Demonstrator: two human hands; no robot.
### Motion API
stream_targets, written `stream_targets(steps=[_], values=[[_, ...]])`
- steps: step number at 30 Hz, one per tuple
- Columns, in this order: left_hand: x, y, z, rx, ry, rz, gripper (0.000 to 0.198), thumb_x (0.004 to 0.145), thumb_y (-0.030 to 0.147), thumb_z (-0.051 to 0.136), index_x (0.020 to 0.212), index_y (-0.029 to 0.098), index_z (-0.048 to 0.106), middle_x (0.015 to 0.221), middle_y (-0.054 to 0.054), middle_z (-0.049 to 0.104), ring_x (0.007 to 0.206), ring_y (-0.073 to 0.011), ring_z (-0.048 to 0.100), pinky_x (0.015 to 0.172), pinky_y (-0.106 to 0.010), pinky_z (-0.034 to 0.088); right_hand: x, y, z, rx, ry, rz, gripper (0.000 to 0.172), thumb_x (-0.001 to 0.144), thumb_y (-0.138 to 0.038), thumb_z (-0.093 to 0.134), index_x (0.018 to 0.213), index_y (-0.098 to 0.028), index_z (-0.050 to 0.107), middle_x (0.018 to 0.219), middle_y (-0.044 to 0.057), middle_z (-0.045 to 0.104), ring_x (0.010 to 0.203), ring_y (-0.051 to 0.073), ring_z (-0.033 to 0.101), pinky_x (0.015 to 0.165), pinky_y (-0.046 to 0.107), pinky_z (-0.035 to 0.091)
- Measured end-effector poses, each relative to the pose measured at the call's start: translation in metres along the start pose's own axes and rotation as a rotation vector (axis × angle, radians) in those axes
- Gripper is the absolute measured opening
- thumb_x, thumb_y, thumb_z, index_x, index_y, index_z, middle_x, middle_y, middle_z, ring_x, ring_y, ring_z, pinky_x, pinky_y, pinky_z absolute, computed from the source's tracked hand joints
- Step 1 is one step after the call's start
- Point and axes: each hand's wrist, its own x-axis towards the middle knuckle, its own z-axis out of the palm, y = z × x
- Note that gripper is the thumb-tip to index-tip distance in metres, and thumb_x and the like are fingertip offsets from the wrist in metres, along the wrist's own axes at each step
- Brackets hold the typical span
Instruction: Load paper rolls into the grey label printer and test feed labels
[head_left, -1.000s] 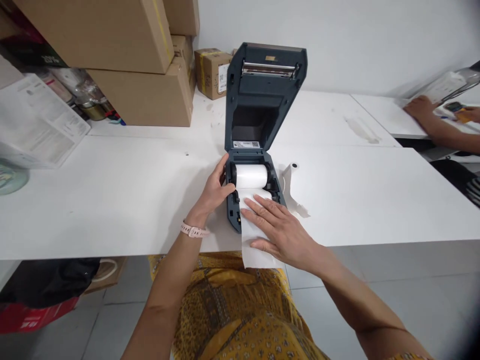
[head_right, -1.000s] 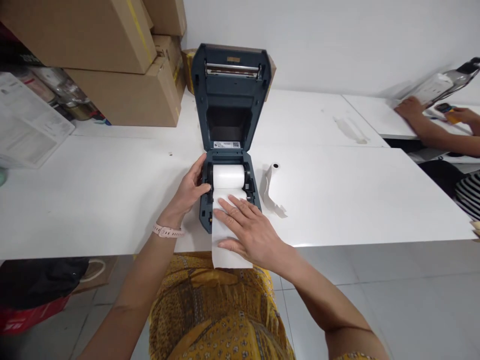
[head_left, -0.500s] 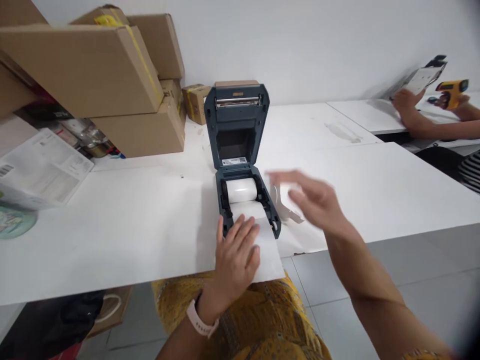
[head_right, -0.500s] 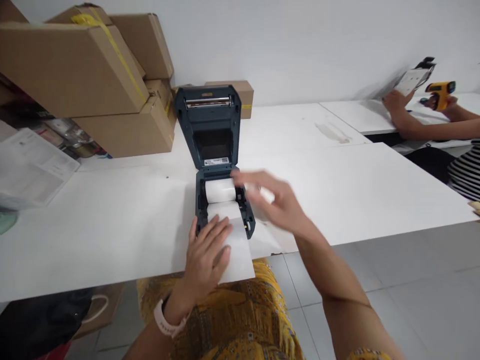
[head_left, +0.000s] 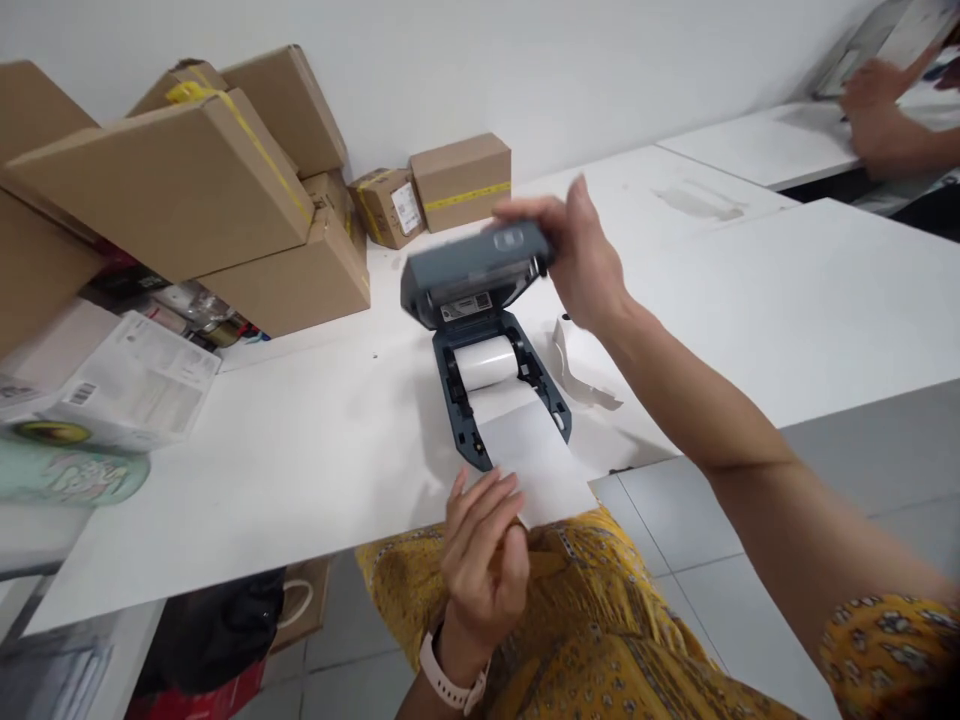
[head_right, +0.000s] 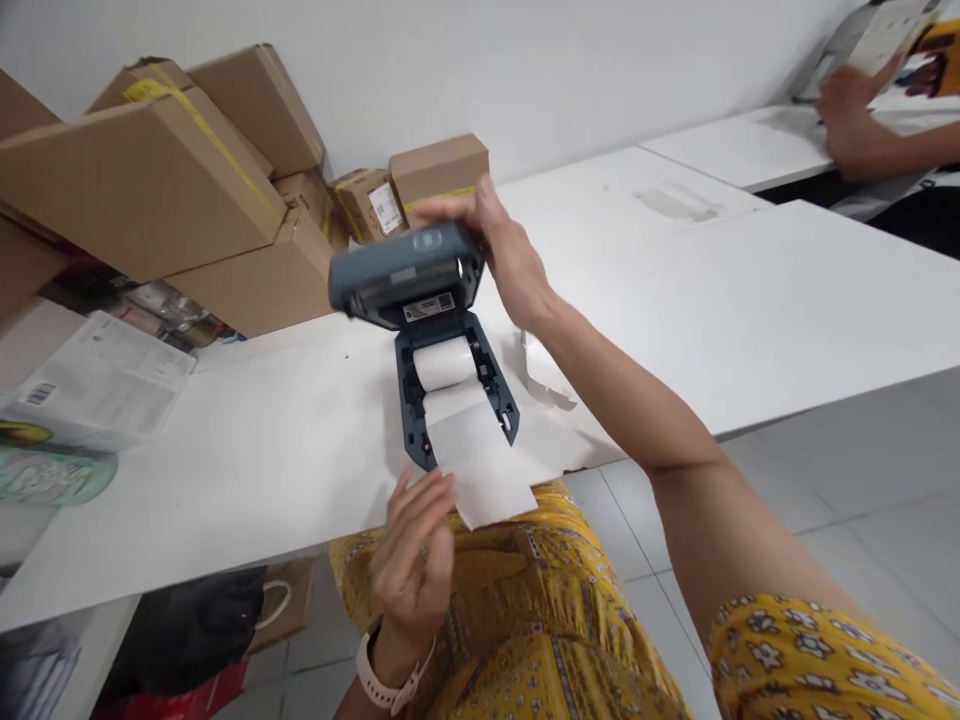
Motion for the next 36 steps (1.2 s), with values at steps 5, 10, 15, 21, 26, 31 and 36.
stream_targets(steps=[5,10,15,21,26,31,36], values=[[0.018,-0.011,0.002,-0.008,0.604,-0.005,0.043,0.096,0.017,0.048,0.133,0.025,0.070,0.130,-0.006,0.076,0.124,-0.0283,0.070,0.110,-0.055,0.054,-0.117,0.003,-0.011,-0.172,-0.239,-0.270,0.047,0.111,-0.054,0.038,0.132,-0.030,0.074,0.141,0.004,0.074,0.142,0.025,0.062,0.125,0.054,0.044],[0.040,-0.028,0.017,0.027,0.223,-0.125,0.051,0.104,0.026,0.043,0.153,0.022,0.055,0.166,-0.011,0.050,0.159,-0.0314,0.040,0.130,-0.057,0.033,-0.164,0.021,0.001,-0.267,-0.082,-0.352,0.045,0.109,-0.029,0.044,0.150,-0.029,0.061,0.154,0.007,0.064,0.153,0.027,0.051,0.122,0.057,0.048],[0.040,-0.039,0.030,0.052,0.203,-0.105,0.044,0.107,0.024,0.038,0.146,0.021,0.059,0.159,-0.012,0.057,0.150,-0.0284,0.052,0.132,-0.059,0.028,-0.172,0.035,0.019,-0.184,0.079,-0.371,0.045,0.108,-0.029,0.039,0.143,-0.032,0.068,0.142,0.002,0.073,0.144,0.027,0.060,0.120,0.056,0.051],[0.032,-0.048,0.038,0.039,0.182,-0.092,0.036,0.105,0.025,0.046,0.138,0.022,0.059,0.158,-0.013,0.054,0.150,-0.0296,0.050,0.127,-0.058,0.036,-0.188,0.047,0.034,-0.205,0.205,-0.295,0.044,0.105,-0.033,0.039,0.131,-0.037,0.074,0.132,-0.002,0.078,0.137,0.027,0.066,0.120,0.058,0.050],[0.003,-0.030,0.037,-0.144,0.433,-0.368,0.024,0.102,0.033,0.054,0.121,0.023,0.064,0.121,-0.008,0.067,0.110,-0.0225,0.068,0.094,-0.040,0.058,-0.192,0.053,0.038,-0.236,0.218,-0.180,0.050,0.103,-0.048,0.033,0.111,-0.036,0.081,0.117,0.001,0.082,0.133,0.030,0.068,0.120,0.062,0.048],[-0.020,0.002,0.031,-0.522,0.002,-0.894,0.033,0.098,0.049,0.064,0.082,0.020,0.068,0.069,0.000,0.062,0.059,-0.0131,0.055,0.056,-0.026,0.049,-0.195,0.055,0.043,-0.270,0.261,-0.086,0.058,0.103,-0.056,0.026,0.104,-0.037,0.081,0.112,0.002,0.080,0.138,0.032,0.064,0.123,0.065,0.042],[0.001,0.012,0.028,-0.829,-0.074,-1.220,0.048,0.082,0.068,0.076,0.088,0.020,0.076,0.076,-0.003,0.074,0.063,-0.0170,0.064,0.058,-0.030,0.056,-0.193,0.053,0.041,-0.254,0.266,-0.160,0.049,0.103,-0.049,0.032,0.107,-0.038,0.080,0.115,-0.002,0.081,0.133,0.031,0.067,0.119,0.064,0.047]])
